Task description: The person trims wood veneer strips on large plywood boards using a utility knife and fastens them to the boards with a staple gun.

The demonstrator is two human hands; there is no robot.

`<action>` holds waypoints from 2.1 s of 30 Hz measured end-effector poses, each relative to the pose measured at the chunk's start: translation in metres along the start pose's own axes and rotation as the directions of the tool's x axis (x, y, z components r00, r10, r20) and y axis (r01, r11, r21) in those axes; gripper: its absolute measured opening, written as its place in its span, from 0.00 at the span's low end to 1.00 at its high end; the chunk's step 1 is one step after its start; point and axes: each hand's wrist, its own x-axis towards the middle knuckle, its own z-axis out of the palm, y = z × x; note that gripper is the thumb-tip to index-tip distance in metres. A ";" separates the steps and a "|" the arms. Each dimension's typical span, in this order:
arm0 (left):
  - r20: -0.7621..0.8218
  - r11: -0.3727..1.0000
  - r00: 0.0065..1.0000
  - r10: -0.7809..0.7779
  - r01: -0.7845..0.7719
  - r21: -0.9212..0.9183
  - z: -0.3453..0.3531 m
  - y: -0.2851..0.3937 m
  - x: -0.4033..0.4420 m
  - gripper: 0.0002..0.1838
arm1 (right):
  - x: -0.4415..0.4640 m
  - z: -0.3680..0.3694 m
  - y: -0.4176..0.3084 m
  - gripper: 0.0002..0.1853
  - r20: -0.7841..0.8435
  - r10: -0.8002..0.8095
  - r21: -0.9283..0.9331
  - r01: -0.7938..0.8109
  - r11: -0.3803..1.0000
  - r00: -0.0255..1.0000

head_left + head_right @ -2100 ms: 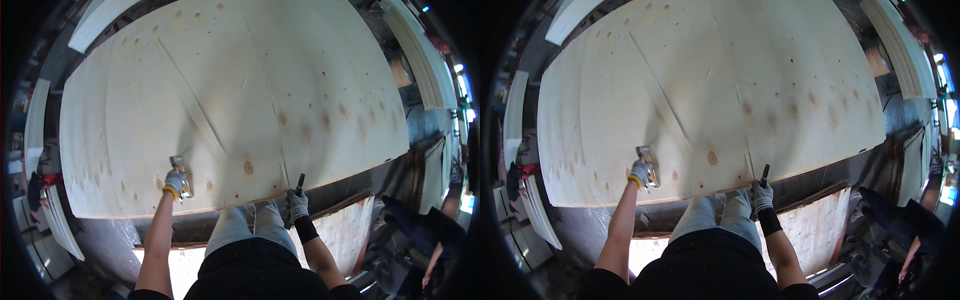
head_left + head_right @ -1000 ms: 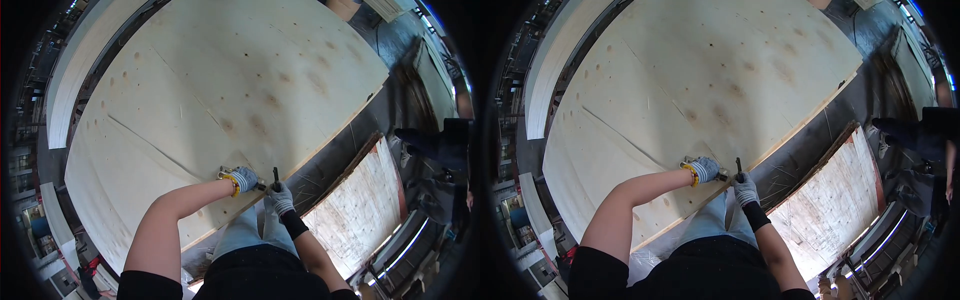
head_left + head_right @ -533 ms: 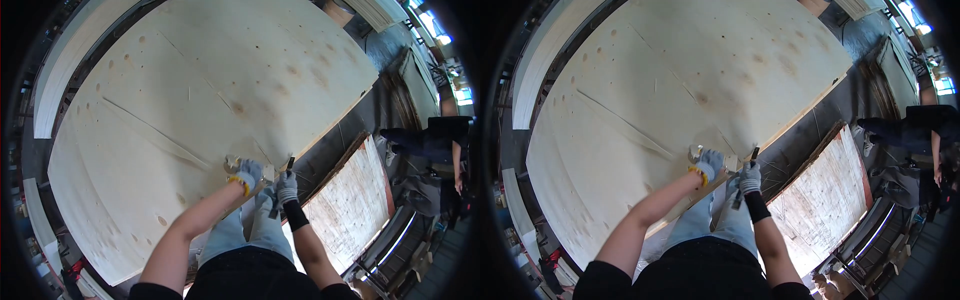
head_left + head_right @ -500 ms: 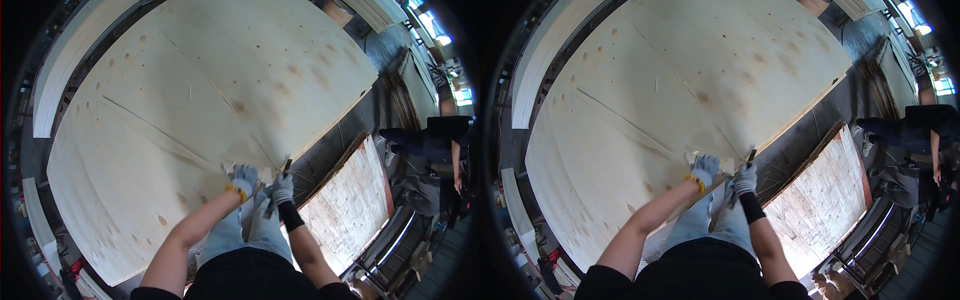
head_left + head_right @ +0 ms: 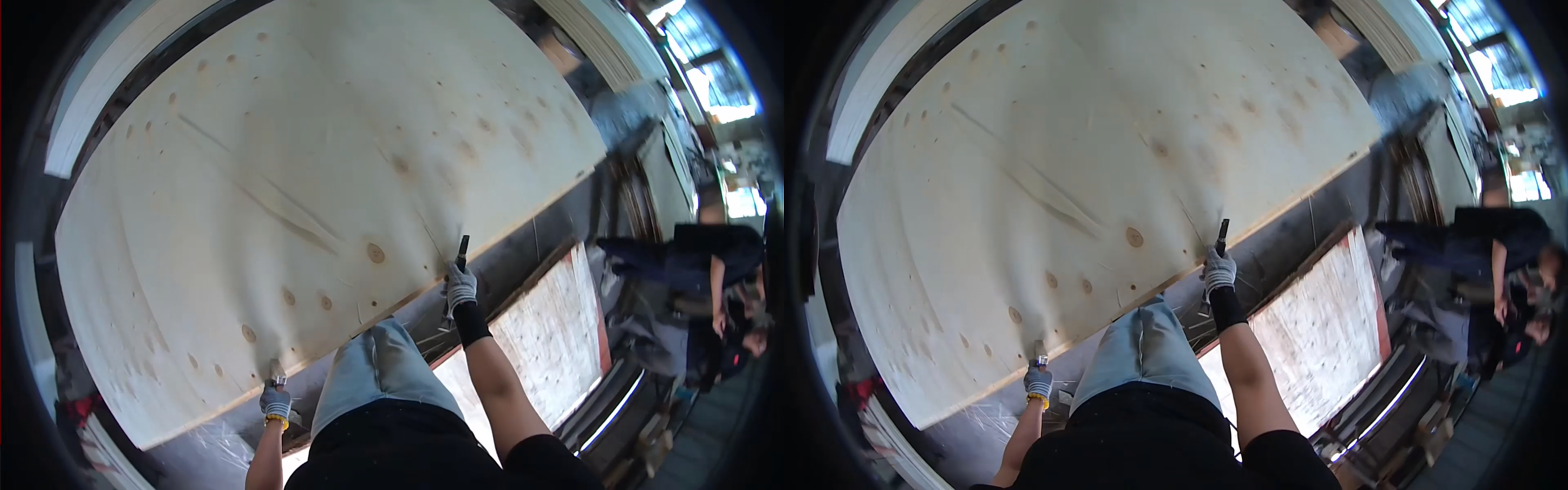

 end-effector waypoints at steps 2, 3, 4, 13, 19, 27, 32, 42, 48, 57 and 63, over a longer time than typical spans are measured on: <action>-0.038 0.991 0.996 -0.080 0.075 -0.113 0.020 -0.017 -0.018 0.10 | -0.005 0.013 -0.009 0.11 -0.058 -0.012 0.066 0.016 0.998 0.998; -0.054 0.980 0.991 -0.123 0.112 -0.162 0.030 -0.030 -0.030 0.10 | -0.013 0.010 -0.009 0.11 0.022 0.030 0.002 -0.030 1.000 0.999; -0.047 0.926 0.978 -0.205 0.179 -0.334 0.067 -0.056 -0.030 0.09 | -0.018 0.002 -0.010 0.11 0.100 0.075 -0.066 -0.068 0.995 0.992; 0.681 0.886 0.719 -0.135 0.395 -0.242 0.214 -0.150 -0.220 0.08 | -0.024 0.045 -0.005 0.09 0.617 -0.094 -0.704 0.601 0.379 0.781; 0.891 -0.825 0.440 -0.109 0.460 -0.328 0.233 -0.181 -0.272 0.14 | -0.052 0.263 -0.024 0.21 0.607 -0.384 -0.762 0.647 -0.029 0.696; 0.486 -0.197 0.616 -0.620 0.477 -0.856 0.194 -0.326 -0.176 0.17 | -0.172 0.365 0.222 0.18 0.755 -0.169 -0.606 0.773 0.190 0.633; 0.031 0.250 0.641 -0.767 0.344 -0.905 0.062 -0.399 -0.083 0.17 | -0.332 0.336 0.313 0.10 0.949 -0.137 -0.279 0.959 0.043 0.282; -0.608 0.862 0.613 -0.504 0.400 -0.311 -0.095 -0.494 0.171 0.29 | -0.528 0.424 0.352 0.13 0.917 0.110 -0.398 0.853 0.339 0.384; -0.546 0.879 0.689 -0.476 0.355 -0.319 -0.137 -0.520 0.232 0.30 | -0.562 0.468 0.338 0.17 0.849 0.318 -0.526 0.737 0.425 0.422; -0.563 0.956 0.773 -0.293 0.233 -0.177 -0.134 -0.527 0.231 0.34 | -0.498 0.617 0.285 0.39 0.701 -0.171 -0.665 0.722 0.192 0.692; -0.606 0.855 0.721 -0.337 -0.035 -0.518 -0.180 -0.513 0.246 0.22 | -0.501 0.646 0.254 0.38 0.754 0.022 -0.646 0.747 -0.159 0.657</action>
